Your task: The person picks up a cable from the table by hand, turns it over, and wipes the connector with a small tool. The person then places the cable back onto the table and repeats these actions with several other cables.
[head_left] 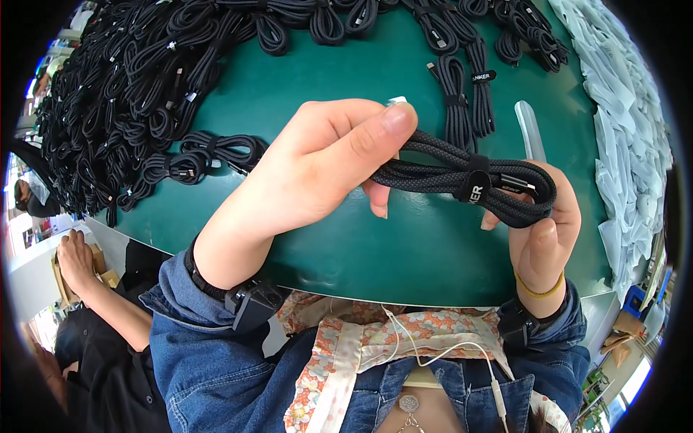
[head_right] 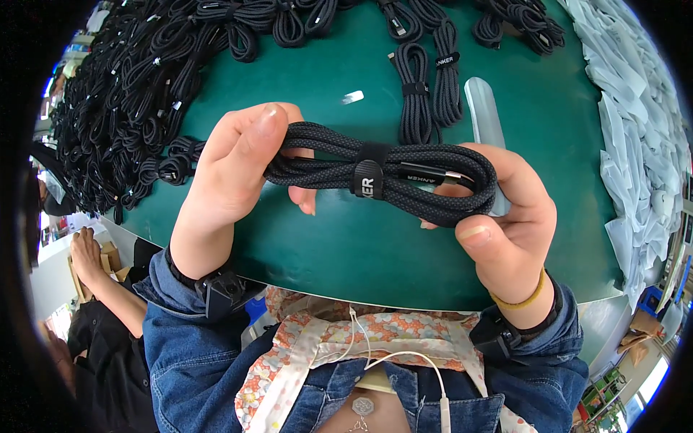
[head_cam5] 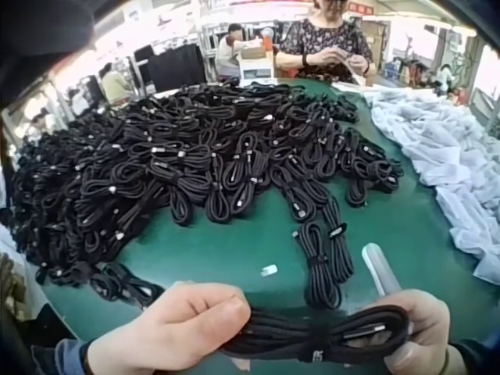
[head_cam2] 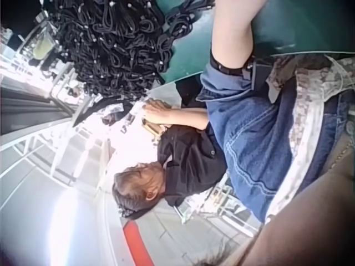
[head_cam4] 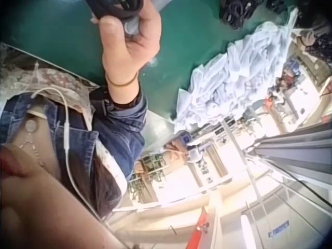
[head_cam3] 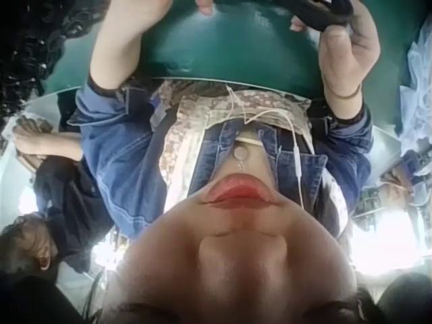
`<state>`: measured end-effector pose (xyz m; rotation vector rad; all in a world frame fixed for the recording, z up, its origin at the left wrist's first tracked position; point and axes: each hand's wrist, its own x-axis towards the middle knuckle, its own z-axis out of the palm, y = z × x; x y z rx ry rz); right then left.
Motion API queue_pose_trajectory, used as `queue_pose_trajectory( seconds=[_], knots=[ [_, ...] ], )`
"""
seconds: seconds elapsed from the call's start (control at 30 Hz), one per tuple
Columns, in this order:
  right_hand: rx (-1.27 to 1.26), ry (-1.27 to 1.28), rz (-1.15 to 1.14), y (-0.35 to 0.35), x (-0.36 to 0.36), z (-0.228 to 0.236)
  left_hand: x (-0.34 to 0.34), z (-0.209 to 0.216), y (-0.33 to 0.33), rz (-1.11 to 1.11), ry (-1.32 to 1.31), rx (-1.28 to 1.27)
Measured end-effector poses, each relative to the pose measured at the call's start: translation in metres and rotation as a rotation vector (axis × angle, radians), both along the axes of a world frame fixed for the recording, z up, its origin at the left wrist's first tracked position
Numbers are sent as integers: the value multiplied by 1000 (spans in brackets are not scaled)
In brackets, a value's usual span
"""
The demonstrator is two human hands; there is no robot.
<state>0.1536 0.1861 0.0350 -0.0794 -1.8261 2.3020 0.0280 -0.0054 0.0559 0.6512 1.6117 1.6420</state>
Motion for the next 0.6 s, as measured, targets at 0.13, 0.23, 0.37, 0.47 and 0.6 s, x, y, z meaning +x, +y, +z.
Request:
queue_pose_trajectory(
  seconds=[0.13,0.23,0.37,0.47,0.6],
  knots=[
    [-24,-40,-6,0,-1,5,-1,-6,0,-11,13,13],
    [-20,-85,-10,0,-2,7,-3,-3,-3,-55,-5,5],
    [155,261,118,9,-2,-3,-8,3,-13,-179,-6,-2],
    [107,434,182,8,-4,9,-10,-1,-13,-296,58,99],
    [145,412,342,2,-3,18,-7,-6,-4,-517,36,356]
  ],
)
